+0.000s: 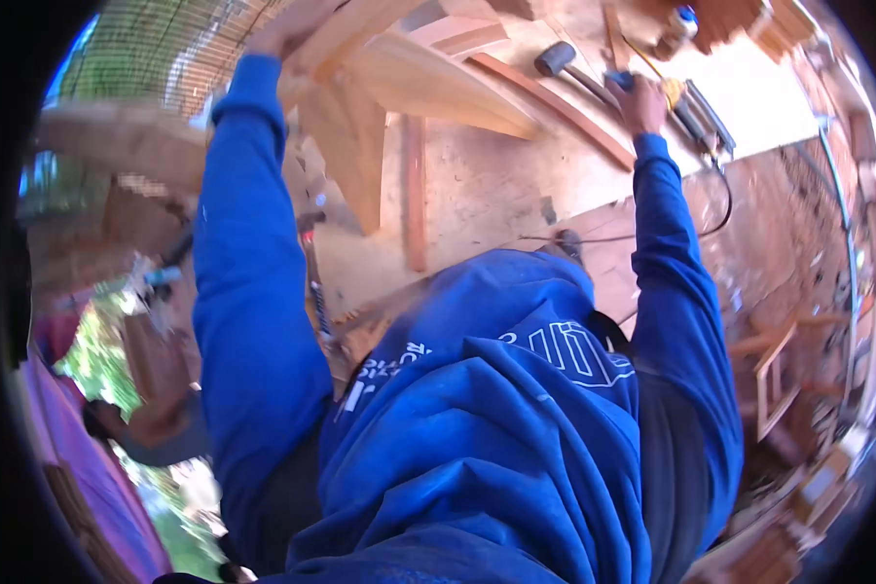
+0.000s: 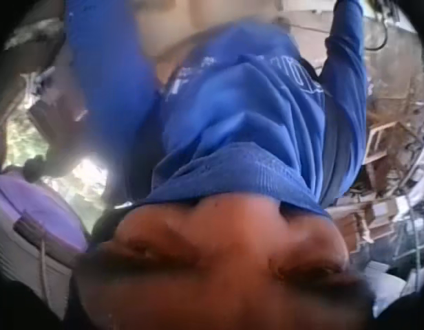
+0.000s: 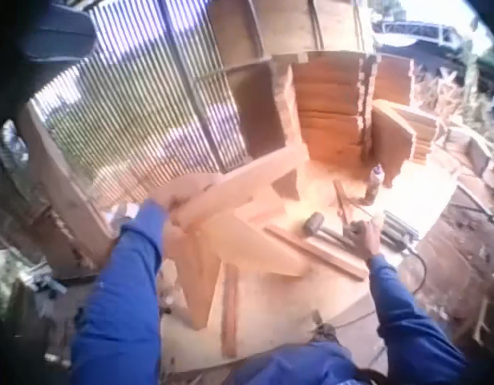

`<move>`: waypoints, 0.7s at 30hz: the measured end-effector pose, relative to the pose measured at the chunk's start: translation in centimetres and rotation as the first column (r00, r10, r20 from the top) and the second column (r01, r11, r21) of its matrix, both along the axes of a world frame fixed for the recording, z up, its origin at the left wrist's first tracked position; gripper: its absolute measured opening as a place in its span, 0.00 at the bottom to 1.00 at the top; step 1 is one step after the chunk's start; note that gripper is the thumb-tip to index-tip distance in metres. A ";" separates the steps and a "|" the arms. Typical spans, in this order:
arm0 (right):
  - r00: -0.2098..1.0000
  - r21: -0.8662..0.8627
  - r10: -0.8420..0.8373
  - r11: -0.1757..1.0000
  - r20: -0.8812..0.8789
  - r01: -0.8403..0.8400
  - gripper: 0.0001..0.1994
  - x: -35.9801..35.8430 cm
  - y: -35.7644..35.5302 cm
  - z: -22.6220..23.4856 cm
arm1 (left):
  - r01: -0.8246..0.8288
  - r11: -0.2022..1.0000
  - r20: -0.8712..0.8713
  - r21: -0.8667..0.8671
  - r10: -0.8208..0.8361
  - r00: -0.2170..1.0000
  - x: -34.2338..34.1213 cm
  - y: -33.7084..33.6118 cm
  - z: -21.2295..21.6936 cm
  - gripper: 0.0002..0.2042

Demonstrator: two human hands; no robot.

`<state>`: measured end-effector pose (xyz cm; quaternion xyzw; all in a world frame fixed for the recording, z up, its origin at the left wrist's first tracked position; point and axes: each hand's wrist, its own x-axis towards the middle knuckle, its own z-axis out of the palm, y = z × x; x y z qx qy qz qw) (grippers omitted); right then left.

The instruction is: Assembling a wooden furniture frame using glue and a pneumatic nail gun.

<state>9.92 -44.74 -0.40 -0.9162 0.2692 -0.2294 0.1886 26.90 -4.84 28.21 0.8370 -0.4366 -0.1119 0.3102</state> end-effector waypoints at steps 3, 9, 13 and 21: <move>0.974 0.019 0.013 1.000 -0.227 -0.009 0.35 -1.3 -2.4 -3.6 | -0.157 0.986 0.040 -0.054 0.159 0.986 -0.2 4.9 -1.3 0.16; 0.971 0.033 -0.022 0.999 -0.237 0.031 0.43 -0.8 -3.8 -6.4 | -0.216 0.973 0.147 -0.084 0.227 0.963 1.5 7.8 -1.1 0.16; 0.990 0.010 -0.117 0.993 -0.082 0.118 0.44 2.4 -0.5 -4.4 | -0.180 0.983 0.239 -0.039 0.185 0.953 3.4 6.4 0.7 0.16; 0.633 0.580 0.672 0.357 0.385 -0.732 0.40 10.6 17.3 5.5 | -0.038 0.992 0.348 0.123 -0.008 0.938 9.0 4.7 0.7 0.16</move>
